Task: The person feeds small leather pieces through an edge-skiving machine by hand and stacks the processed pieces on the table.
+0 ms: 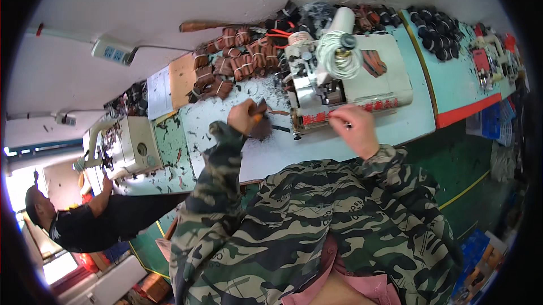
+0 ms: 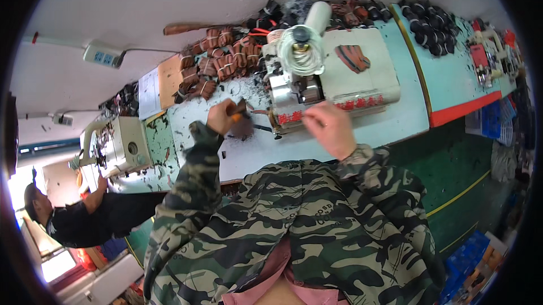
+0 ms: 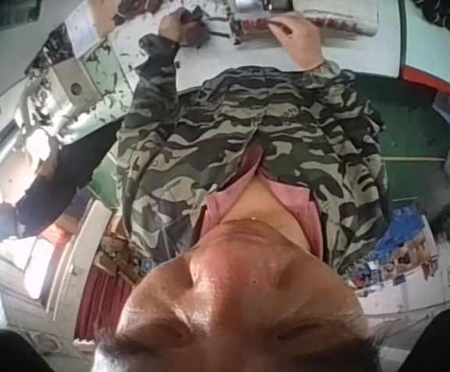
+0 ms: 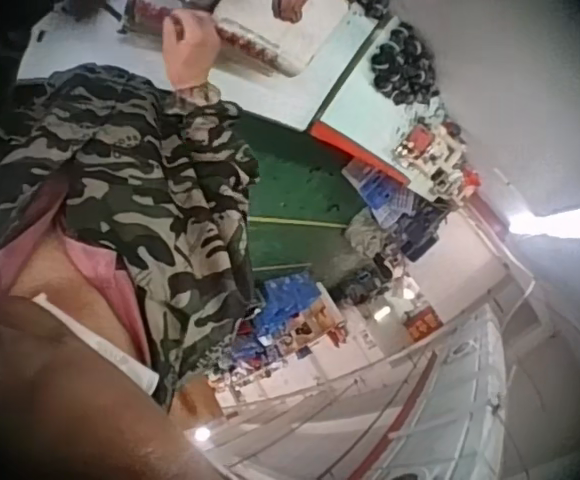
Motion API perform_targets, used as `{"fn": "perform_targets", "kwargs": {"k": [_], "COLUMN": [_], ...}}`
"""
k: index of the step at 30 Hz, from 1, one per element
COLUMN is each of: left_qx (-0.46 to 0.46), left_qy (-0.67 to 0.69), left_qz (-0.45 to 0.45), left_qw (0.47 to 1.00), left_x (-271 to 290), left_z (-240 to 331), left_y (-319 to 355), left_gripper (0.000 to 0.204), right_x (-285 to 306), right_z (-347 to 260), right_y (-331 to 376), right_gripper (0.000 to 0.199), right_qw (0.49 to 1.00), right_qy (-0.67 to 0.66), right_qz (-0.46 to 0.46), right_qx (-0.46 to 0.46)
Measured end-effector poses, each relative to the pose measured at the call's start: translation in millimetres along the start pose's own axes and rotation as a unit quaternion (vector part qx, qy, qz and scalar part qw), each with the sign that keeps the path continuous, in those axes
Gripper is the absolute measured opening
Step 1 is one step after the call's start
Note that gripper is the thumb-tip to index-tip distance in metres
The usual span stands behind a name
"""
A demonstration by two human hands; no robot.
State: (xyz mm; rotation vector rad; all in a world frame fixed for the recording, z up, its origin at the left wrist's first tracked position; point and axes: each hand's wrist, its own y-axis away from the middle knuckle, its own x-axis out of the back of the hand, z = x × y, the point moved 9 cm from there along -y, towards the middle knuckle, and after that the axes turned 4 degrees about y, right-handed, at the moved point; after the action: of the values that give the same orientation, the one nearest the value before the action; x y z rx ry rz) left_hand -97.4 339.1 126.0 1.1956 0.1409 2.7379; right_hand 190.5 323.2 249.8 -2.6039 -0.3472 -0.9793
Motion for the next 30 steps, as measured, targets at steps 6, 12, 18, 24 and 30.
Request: {"fn": "perform_targets", "kwargs": {"k": [6, 12, 18, 24, 30], "left_qx": [-0.108, 0.01, 0.105, 0.062, 0.099], "left_qy": [0.066, 0.256, 0.483, 0.521, 0.617], "left_qz": [-0.096, 0.01, -0.017, -0.038, -0.089], "left_qw": [0.987, 0.967, 0.869, 0.85, 0.776], "left_x": [-27.6, -71.3, -128.0, -139.9, -137.9], "left_z": [201.0, 210.2, 242.1, 247.9, 256.6], "left_y": [36.2, 18.1, -14.2, -19.0, -27.3], "left_gripper": [0.031, 0.028, 0.019, 0.014, 0.013], "right_x": [-23.2, 60.2, 92.3, 96.2, 94.6], "right_z": [-27.1, 52.0, 64.6, 80.4, 104.8], "right_y": [6.8, -1.8, -1.1, 20.0, 8.9], "right_gripper": [0.035, 0.022, 0.027, 0.032, 0.028], "right_qw": [0.973, 0.991, 0.996, 0.999, 0.935], "right_qy": [0.076, 0.113, 0.073, -0.041, -0.293], "right_qz": [-0.171, -0.076, 0.034, 0.011, -0.123], "right_qx": [0.131, 0.012, -0.034, -0.022, -0.159]}}
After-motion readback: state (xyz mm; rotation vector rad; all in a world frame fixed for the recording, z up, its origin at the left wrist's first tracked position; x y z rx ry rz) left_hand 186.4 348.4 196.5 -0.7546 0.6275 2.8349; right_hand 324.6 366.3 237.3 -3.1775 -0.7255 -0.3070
